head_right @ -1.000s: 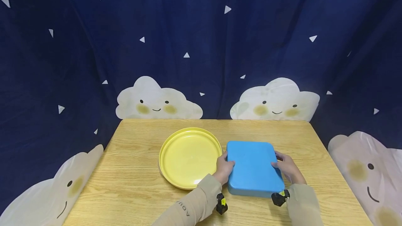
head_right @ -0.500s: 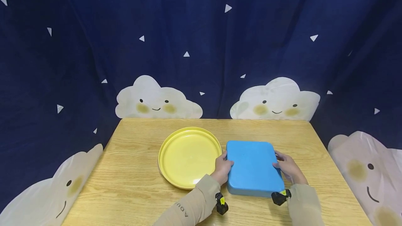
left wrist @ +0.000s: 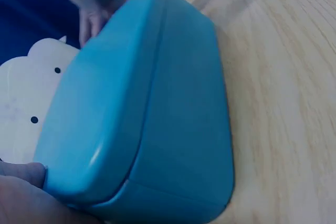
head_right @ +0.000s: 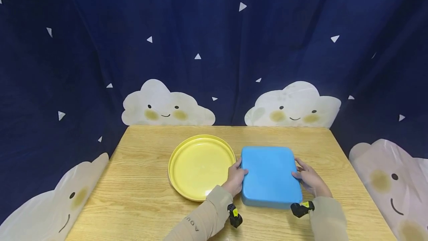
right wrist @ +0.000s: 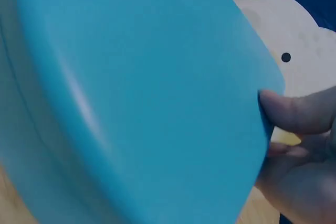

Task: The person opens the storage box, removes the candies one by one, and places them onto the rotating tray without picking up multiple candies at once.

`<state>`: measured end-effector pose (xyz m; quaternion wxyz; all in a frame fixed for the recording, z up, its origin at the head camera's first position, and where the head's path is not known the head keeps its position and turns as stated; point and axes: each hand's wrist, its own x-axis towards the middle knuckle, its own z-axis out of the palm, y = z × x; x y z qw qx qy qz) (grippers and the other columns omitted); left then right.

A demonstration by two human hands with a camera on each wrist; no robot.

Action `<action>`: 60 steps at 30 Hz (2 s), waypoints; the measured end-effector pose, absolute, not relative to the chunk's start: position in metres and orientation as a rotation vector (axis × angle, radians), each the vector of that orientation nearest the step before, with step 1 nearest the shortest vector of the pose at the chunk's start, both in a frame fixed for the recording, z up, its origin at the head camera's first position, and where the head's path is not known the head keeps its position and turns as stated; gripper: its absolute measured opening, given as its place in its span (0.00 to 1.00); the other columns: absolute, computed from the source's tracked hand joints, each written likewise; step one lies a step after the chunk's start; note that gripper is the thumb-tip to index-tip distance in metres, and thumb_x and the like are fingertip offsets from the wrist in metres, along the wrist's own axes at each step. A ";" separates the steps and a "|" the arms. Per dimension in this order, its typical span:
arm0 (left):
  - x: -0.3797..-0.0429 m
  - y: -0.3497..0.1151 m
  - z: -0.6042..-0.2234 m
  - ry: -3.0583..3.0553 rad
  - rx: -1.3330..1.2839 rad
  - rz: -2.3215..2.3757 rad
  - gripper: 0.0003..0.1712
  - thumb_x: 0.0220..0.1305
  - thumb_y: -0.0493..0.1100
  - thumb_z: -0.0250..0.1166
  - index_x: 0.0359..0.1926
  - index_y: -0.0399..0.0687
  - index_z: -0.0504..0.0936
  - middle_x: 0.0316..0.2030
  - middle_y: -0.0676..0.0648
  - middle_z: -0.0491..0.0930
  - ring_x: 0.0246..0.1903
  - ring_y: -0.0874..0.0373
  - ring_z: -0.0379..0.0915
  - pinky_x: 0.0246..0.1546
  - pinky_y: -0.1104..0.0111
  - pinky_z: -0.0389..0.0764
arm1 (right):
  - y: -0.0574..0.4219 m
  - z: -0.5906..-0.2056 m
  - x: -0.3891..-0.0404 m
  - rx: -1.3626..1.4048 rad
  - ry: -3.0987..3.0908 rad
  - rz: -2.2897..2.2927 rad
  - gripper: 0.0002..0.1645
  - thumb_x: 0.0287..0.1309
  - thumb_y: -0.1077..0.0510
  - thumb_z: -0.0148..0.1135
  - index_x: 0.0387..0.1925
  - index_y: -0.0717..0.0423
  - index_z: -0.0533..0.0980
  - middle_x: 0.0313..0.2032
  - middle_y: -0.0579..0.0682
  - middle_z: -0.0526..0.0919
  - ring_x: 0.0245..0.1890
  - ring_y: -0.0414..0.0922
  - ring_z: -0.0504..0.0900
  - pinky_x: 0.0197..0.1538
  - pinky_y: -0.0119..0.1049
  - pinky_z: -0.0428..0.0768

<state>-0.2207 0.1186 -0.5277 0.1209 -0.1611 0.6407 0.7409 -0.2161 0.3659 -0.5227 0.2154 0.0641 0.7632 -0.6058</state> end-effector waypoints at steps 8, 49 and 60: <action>-0.221 0.116 -0.525 1.843 -0.446 2.218 0.37 0.55 0.25 0.53 0.67 0.38 0.57 0.67 0.36 0.53 0.66 0.40 0.45 0.64 0.50 0.51 | 0.359 -0.520 -0.217 0.178 2.114 -1.693 0.45 0.63 0.68 0.46 0.68 0.58 0.28 0.65 0.75 0.34 0.64 0.71 0.43 0.62 0.61 0.53; -0.207 0.121 -0.523 2.330 -0.212 1.967 0.37 0.56 0.29 0.52 0.67 0.36 0.54 0.67 0.38 0.54 0.66 0.46 0.47 0.65 0.54 0.51 | 0.352 -0.505 -0.201 0.210 2.473 -1.366 0.40 0.66 0.60 0.43 0.69 0.60 0.33 0.60 0.76 0.48 0.58 0.71 0.54 0.57 0.63 0.60; -0.204 0.120 -0.520 2.302 -0.208 2.009 0.34 0.60 0.30 0.52 0.67 0.36 0.54 0.67 0.38 0.54 0.66 0.45 0.47 0.65 0.53 0.51 | 0.348 -0.490 -0.197 0.172 2.514 -1.377 0.39 0.66 0.62 0.43 0.69 0.61 0.34 0.60 0.76 0.48 0.57 0.70 0.54 0.56 0.63 0.61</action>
